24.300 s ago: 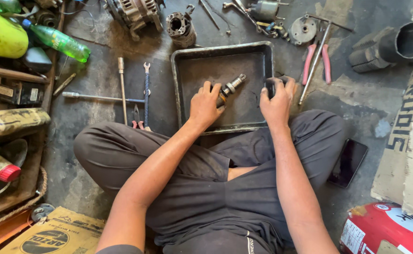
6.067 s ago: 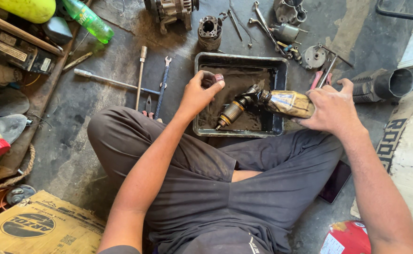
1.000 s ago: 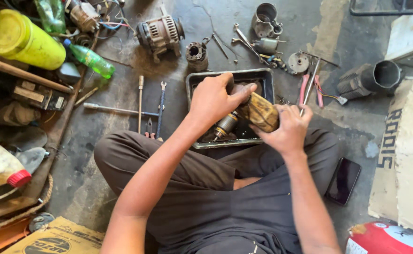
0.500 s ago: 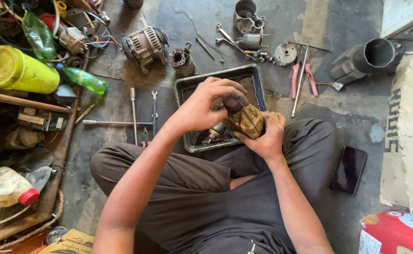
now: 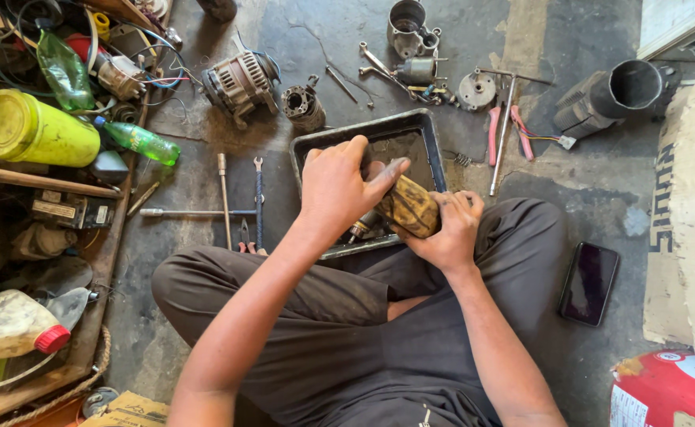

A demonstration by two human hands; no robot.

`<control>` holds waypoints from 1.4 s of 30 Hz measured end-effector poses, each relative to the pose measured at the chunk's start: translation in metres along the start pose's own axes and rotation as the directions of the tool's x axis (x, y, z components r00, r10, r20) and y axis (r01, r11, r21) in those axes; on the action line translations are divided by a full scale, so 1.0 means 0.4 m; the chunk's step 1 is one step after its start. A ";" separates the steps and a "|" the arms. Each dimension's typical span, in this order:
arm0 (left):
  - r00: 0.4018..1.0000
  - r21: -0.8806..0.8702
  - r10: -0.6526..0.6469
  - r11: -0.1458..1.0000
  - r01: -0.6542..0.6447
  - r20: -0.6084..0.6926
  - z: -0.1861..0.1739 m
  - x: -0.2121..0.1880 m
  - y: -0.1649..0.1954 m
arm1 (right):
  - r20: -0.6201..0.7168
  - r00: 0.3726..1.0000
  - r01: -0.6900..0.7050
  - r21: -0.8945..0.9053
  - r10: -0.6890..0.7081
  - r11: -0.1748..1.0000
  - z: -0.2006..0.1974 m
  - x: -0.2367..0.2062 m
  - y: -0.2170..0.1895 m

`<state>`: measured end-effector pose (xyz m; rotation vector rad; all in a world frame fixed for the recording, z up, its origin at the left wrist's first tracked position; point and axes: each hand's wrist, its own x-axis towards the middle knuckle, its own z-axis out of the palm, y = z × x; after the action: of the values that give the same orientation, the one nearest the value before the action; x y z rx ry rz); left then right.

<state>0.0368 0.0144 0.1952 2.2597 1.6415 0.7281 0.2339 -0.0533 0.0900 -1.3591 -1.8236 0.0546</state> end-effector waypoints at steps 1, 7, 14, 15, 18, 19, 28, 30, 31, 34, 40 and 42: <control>1.000 0.008 -0.027 1.000 0.027 0.005 0.004 -0.002 0.002 | -0.002 1.000 0.001 -0.014 -0.001 1.000 0.001 -0.001 -0.001; 0.988 -0.340 0.146 0.933 -0.120 0.052 -0.011 -0.002 -0.018 | 0.003 0.999 -0.043 0.014 0.043 0.999 0.001 -0.002 0.008; 0.864 -0.640 0.503 0.663 -0.388 -0.003 -0.080 0.013 -0.040 | -0.015 0.999 -0.030 0.073 0.031 0.997 -0.001 -0.005 0.010; 0.921 -0.506 0.390 0.800 -0.323 0.028 -0.079 0.008 -0.030 | -0.019 0.999 -0.025 0.069 0.026 0.997 0.000 -0.005 0.009; 0.988 -0.118 0.089 0.990 -0.074 0.126 -0.067 -0.008 -0.001 | -0.026 1.000 -0.014 0.065 0.016 0.998 0.003 -0.005 0.008; 0.976 -0.034 0.033 0.999 -0.026 0.214 -0.064 -0.007 0.002 | -0.028 1.000 -0.008 0.067 0.010 0.998 0.004 -0.005 0.008; 0.959 -0.265 0.263 0.937 -0.227 0.108 -0.089 -0.023 -0.020 | -0.036 0.999 0.012 0.088 -0.009 0.996 0.002 -0.008 0.003; 0.974 -0.148 0.112 0.985 -0.083 0.197 -0.086 -0.023 -0.012 | -0.043 0.999 0.017 0.108 -0.013 0.994 0.001 -0.006 -0.001; 0.961 -0.164 0.096 0.985 -0.054 0.258 -0.087 -0.022 -0.012 | -0.038 0.999 0.017 0.115 -0.013 0.993 0.001 -0.006 -0.002; 0.902 -0.368 0.391 0.878 -0.306 0.182 -0.108 -0.020 -0.028 | -0.012 1.000 0.014 0.115 -0.013 0.993 -0.005 -0.006 -0.004; 0.951 -0.080 0.162 0.986 -0.145 0.265 -0.097 -0.027 -0.014 | -0.024 0.999 0.033 0.134 -0.031 0.990 0.002 -0.010 -0.005; 0.943 -0.010 0.101 0.995 -0.104 0.317 -0.090 -0.024 -0.014 | -0.021 0.999 0.029 0.135 -0.027 0.990 0.006 -0.011 -0.003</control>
<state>0.0107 0.0043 0.2204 2.3349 1.3864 0.3541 0.2318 -0.0563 0.0867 -1.2348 -1.7890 0.1476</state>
